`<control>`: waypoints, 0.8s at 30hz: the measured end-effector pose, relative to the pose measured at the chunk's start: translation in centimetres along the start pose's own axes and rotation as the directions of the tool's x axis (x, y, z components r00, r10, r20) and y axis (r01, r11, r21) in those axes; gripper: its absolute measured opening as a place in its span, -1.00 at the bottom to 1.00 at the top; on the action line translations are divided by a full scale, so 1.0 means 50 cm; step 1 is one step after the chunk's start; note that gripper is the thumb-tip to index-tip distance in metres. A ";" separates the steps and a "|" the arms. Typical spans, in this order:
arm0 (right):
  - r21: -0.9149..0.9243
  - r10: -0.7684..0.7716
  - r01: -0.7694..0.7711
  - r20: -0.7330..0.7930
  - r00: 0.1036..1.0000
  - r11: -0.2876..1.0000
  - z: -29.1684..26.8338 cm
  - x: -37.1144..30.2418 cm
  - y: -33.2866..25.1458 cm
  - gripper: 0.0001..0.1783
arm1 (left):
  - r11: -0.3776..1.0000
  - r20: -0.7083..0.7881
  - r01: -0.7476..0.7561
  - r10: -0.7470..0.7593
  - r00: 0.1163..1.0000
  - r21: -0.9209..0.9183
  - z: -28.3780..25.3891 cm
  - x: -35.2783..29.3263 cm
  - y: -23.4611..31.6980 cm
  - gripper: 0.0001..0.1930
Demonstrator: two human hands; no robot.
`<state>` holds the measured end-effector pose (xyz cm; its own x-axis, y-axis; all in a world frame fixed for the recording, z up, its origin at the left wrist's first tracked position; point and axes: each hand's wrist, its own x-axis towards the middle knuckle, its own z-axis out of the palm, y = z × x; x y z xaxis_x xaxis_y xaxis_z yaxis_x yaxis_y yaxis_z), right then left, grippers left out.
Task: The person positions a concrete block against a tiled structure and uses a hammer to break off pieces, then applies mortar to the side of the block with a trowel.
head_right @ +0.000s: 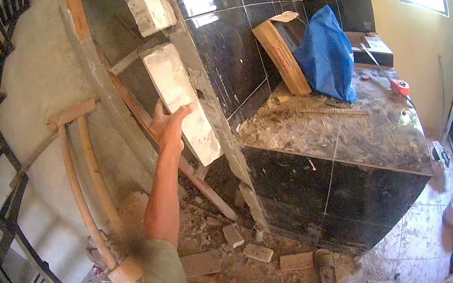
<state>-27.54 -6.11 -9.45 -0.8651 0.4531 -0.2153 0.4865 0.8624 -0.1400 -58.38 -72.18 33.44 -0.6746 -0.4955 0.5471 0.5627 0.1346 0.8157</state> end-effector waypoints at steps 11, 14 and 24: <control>-0.061 -0.179 0.189 0.147 0.973 0.980 -0.067 0.007 -0.230 -0.53 | 0.994 -0.044 -0.092 0.094 0.995 0.050 0.035 0.114 -0.070 -0.30; -0.077 -0.169 0.184 0.175 0.970 0.980 -0.069 0.007 -0.234 -0.53 | 0.995 -0.022 -0.049 0.047 0.999 -0.089 0.045 0.104 -0.044 -0.28; -0.110 -0.176 0.205 0.228 0.957 0.973 -0.079 0.025 -0.258 -0.54 | 0.995 0.023 -0.093 0.092 0.995 0.040 0.040 0.134 -0.044 -0.09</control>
<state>-35.38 -15.77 -4.12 -0.8862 0.2301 -0.4022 0.2821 0.9565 -0.0744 -65.11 -74.08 35.68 -0.6307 -0.4611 0.6242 0.6033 0.2145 0.7681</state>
